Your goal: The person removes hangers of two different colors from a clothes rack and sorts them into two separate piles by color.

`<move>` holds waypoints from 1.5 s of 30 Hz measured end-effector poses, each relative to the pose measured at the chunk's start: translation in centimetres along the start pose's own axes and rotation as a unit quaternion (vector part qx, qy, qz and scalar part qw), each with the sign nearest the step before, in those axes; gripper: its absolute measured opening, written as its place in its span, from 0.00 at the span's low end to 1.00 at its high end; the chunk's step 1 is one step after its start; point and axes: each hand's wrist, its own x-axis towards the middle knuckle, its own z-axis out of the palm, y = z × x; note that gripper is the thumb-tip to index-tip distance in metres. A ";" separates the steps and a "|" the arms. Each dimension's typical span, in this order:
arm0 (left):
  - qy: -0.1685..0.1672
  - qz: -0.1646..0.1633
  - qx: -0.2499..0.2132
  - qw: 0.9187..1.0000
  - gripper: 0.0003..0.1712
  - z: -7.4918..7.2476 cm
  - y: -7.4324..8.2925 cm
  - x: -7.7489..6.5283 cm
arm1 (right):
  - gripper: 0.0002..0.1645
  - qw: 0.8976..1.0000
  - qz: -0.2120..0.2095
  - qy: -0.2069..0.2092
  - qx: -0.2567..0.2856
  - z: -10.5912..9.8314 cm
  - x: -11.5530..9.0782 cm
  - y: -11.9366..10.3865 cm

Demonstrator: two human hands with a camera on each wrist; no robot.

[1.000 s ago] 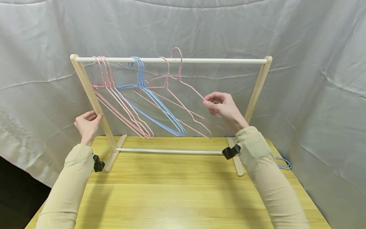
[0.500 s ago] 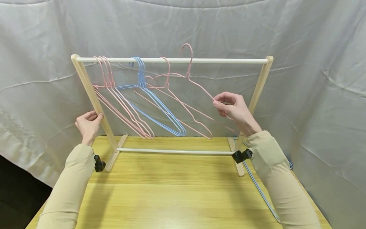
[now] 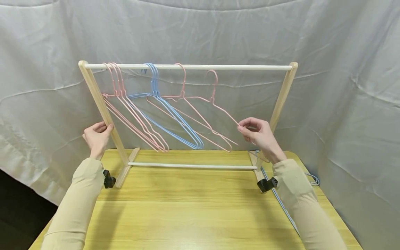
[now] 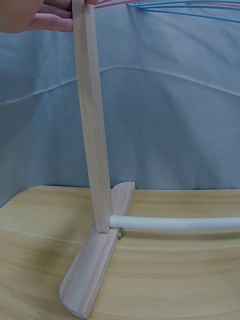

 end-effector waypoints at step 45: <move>0.005 -0.001 0.011 1.000 0.18 -0.1 -0.2 0.2 | 0.12 0.994 0.069 -0.062 -0.055 5.1 -7.8 16.2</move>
